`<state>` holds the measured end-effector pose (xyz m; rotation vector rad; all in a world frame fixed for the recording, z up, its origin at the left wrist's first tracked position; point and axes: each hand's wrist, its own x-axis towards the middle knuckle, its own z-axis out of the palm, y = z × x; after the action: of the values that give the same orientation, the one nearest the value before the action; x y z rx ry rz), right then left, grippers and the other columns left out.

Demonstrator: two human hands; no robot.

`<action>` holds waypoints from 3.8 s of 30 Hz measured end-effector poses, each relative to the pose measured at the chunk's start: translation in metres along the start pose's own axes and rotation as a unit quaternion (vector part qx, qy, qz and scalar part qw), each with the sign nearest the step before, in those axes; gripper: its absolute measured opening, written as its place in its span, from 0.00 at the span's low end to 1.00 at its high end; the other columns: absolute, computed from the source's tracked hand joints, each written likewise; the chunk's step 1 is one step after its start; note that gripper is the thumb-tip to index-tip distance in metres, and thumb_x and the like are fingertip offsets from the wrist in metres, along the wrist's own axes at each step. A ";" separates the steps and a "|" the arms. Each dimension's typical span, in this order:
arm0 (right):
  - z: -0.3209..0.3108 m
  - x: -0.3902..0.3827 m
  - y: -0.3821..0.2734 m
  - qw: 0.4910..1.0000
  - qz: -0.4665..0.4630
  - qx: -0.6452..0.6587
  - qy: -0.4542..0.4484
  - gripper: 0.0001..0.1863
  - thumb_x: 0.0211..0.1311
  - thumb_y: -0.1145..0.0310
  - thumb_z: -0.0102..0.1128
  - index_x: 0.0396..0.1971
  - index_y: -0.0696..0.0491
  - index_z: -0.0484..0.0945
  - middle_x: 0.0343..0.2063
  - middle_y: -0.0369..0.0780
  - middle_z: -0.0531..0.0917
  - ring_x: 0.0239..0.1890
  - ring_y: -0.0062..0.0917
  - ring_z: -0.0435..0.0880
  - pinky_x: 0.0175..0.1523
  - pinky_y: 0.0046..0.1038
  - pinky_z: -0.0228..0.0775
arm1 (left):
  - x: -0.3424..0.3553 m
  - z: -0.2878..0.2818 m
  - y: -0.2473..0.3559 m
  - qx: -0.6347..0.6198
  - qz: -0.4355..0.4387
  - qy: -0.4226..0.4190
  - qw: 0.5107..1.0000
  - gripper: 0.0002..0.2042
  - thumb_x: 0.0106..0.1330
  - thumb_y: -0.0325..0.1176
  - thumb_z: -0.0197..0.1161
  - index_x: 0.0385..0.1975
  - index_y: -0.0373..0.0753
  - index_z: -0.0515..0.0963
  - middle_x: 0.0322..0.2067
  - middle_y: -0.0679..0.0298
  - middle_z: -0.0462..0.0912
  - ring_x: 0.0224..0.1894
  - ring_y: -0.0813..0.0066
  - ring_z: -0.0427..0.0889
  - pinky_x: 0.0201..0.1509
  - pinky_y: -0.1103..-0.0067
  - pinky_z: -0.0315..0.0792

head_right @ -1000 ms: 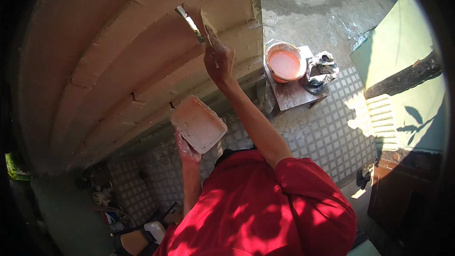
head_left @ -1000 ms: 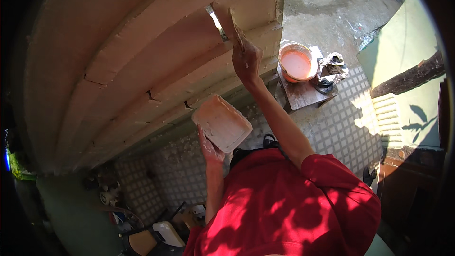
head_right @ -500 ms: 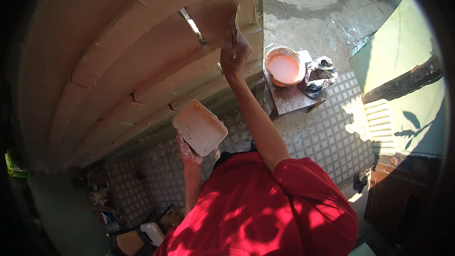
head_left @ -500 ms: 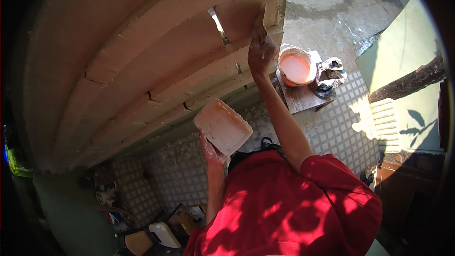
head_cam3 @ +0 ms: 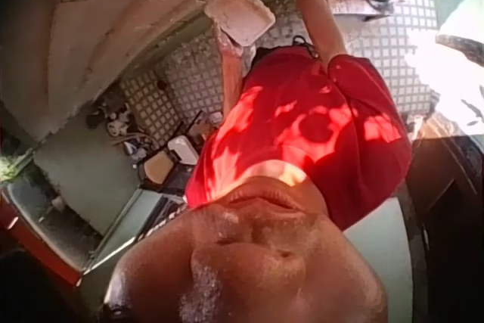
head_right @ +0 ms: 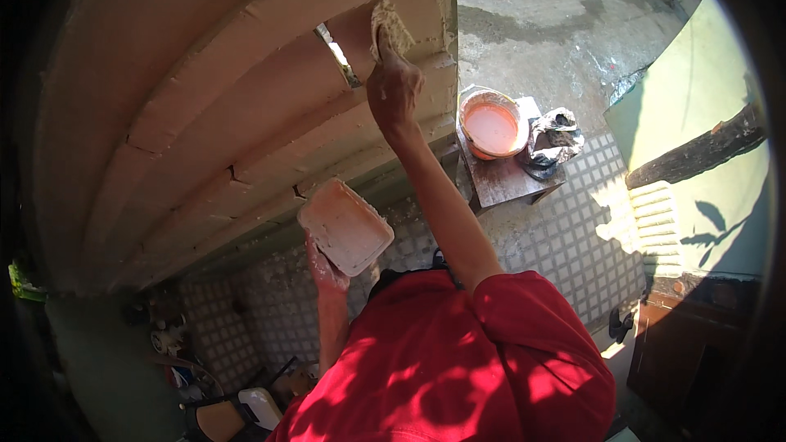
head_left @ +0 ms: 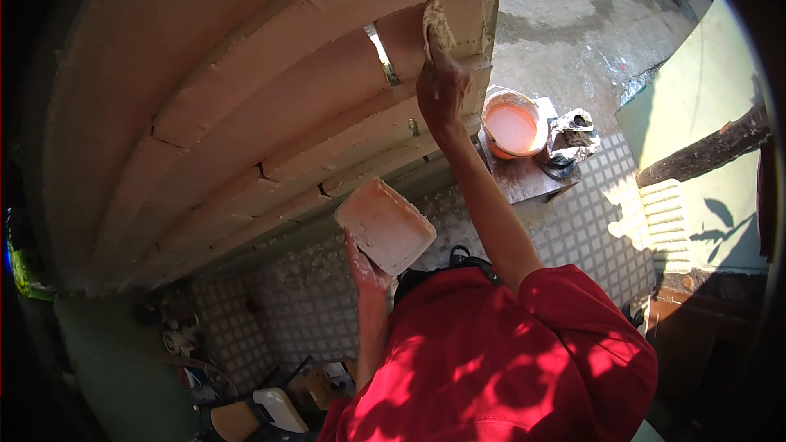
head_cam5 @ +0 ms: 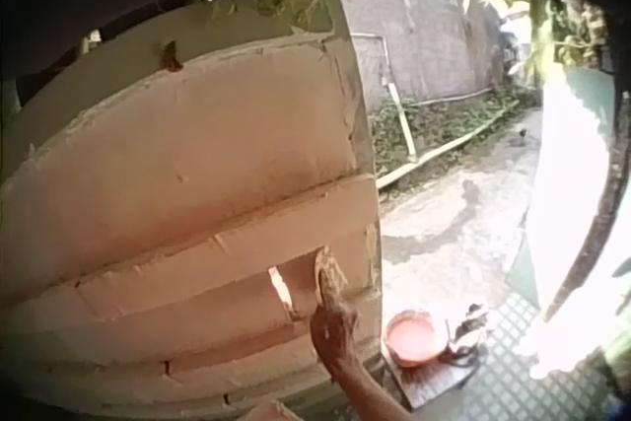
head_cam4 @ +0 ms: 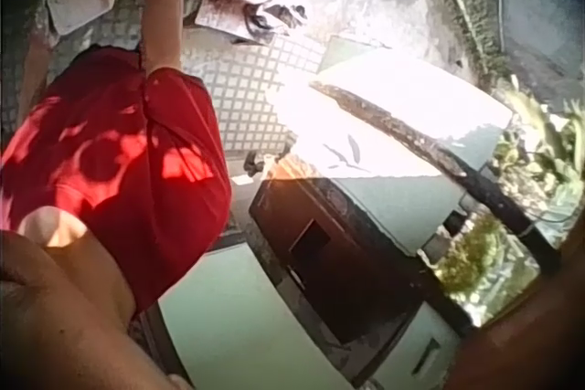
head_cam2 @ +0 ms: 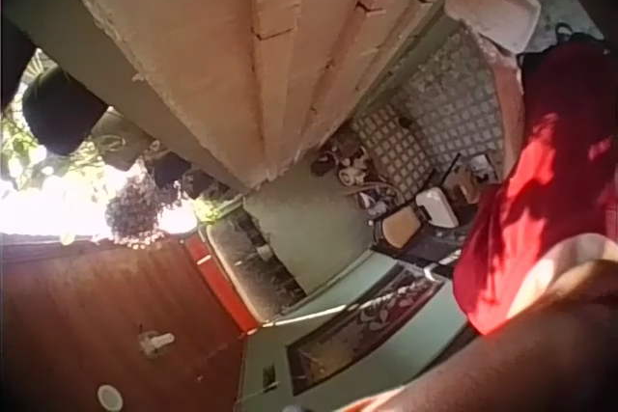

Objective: Applying plaster or mortar to the gaps and surface of a brick wall using a trowel.

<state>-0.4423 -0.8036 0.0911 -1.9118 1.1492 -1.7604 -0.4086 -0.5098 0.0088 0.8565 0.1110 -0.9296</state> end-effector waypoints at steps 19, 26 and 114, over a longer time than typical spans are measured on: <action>-0.017 0.000 -0.032 0.991 -0.072 0.052 -0.099 0.29 0.48 0.82 0.46 0.54 0.56 0.76 0.32 0.57 0.81 0.32 0.49 0.82 0.36 0.46 0.73 | 0.000 -0.004 -0.001 0.015 0.001 -0.028 1.000 0.27 0.70 0.52 0.52 0.63 0.45 0.65 0.59 0.66 0.72 0.59 0.64 0.73 0.64 0.66 0.68; -0.047 0.067 0.021 0.997 0.012 -0.044 0.063 0.22 0.54 0.78 0.48 0.51 0.59 0.78 0.23 0.58 0.78 0.27 0.52 0.80 0.32 0.46 0.72 | -0.006 -0.014 0.000 0.013 0.018 -0.017 1.000 0.27 0.70 0.53 0.52 0.64 0.45 0.64 0.60 0.66 0.71 0.61 0.64 0.71 0.65 0.66 0.68; -0.051 0.049 0.011 1.000 -0.013 0.003 0.002 0.27 0.49 0.82 0.49 0.53 0.57 0.77 0.25 0.57 0.78 0.25 0.47 0.81 0.29 0.40 0.71 | 0.000 -0.018 0.002 0.037 0.020 -0.014 0.999 0.28 0.71 0.54 0.50 0.65 0.45 0.63 0.62 0.64 0.69 0.62 0.62 0.70 0.65 0.64 0.68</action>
<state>-0.4972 -0.8308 0.1276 -1.9294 1.1227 -1.7803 -0.4031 -0.4969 -0.0020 0.9114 0.0358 -0.9116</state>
